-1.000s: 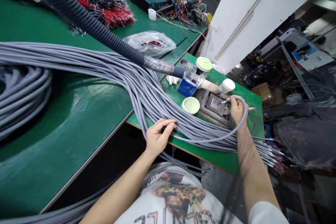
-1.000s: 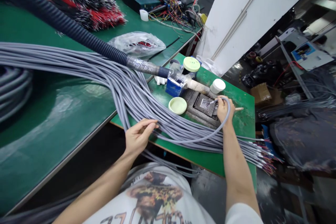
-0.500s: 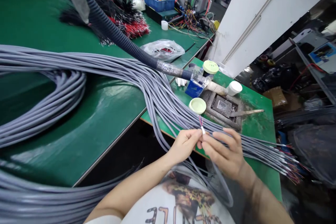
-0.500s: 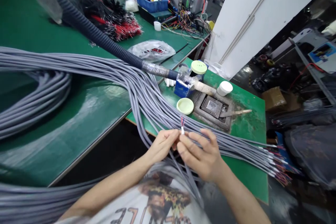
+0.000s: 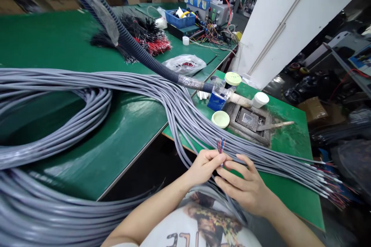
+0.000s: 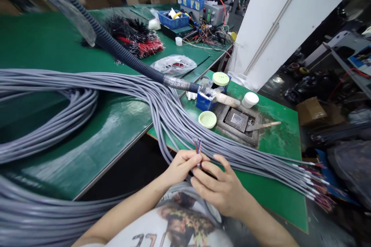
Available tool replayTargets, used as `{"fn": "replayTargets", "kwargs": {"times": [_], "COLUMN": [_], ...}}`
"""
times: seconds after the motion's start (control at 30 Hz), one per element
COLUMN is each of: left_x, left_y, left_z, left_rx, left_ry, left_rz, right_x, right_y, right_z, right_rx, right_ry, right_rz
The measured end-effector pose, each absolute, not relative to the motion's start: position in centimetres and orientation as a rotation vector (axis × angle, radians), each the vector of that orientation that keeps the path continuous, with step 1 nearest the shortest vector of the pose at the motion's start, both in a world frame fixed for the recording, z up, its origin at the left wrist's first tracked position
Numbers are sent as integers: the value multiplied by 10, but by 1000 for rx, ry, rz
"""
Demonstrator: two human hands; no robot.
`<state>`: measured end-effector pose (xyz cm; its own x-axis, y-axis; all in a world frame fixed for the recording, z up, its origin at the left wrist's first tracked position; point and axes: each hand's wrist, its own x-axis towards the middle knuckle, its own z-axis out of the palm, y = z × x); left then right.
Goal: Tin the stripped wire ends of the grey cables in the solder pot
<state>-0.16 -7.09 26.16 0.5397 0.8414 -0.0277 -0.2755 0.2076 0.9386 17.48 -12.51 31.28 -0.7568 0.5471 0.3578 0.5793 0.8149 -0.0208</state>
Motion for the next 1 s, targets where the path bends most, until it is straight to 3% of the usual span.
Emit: {"fn": "replayTargets", "kwargs": {"times": [0.8, 1.0], "left_x": [-4, 1], "left_y": [-68, -67], "left_z": [259, 258], "left_rx": [1123, 1250], "left_ry": [559, 697], "left_rz": [842, 946], "right_x": [169, 173], "right_y": [-124, -119], "right_z": [312, 313], "right_rx": [-892, -1044], "right_ry": [-2588, -2256], "right_rz": [-75, 225]}}
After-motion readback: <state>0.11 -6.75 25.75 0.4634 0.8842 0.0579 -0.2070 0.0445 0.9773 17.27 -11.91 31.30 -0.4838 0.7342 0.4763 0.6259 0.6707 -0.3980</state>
